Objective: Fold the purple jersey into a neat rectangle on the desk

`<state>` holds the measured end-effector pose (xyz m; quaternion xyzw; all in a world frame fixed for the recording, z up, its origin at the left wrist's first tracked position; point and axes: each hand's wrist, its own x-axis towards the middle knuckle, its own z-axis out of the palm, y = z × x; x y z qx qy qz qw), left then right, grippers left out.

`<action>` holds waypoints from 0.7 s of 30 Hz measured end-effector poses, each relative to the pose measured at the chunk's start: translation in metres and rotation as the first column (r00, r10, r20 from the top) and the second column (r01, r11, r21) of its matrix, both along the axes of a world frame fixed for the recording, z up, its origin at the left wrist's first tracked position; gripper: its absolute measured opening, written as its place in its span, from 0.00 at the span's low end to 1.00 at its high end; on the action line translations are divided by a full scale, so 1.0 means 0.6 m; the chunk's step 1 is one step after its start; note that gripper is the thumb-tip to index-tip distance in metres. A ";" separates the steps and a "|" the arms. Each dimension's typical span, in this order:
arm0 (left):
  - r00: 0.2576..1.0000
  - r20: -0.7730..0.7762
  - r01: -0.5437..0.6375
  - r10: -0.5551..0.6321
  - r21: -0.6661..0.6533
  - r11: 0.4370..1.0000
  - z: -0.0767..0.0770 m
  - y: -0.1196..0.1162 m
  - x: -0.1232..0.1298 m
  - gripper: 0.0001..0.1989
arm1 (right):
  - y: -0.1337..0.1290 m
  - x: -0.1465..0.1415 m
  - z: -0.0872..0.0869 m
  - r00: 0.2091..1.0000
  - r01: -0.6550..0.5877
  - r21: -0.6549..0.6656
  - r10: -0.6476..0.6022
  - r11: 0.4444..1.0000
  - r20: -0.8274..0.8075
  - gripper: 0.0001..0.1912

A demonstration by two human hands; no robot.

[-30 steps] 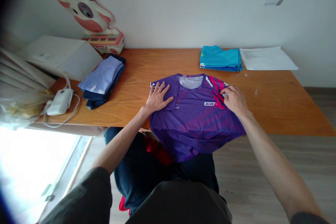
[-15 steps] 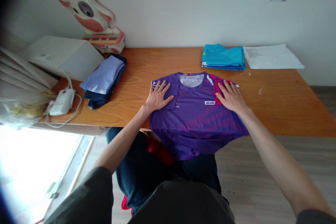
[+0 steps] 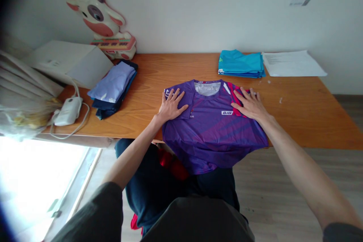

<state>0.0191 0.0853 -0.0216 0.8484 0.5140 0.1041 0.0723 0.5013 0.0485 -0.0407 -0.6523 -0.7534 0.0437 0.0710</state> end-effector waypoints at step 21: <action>1.000 -0.011 -0.015 0.015 0.007 1.000 -0.012 0.006 0.000 0.46 | -0.040 -0.037 -0.010 0.958 0.066 0.169 -0.015 0.983 -0.285 0.35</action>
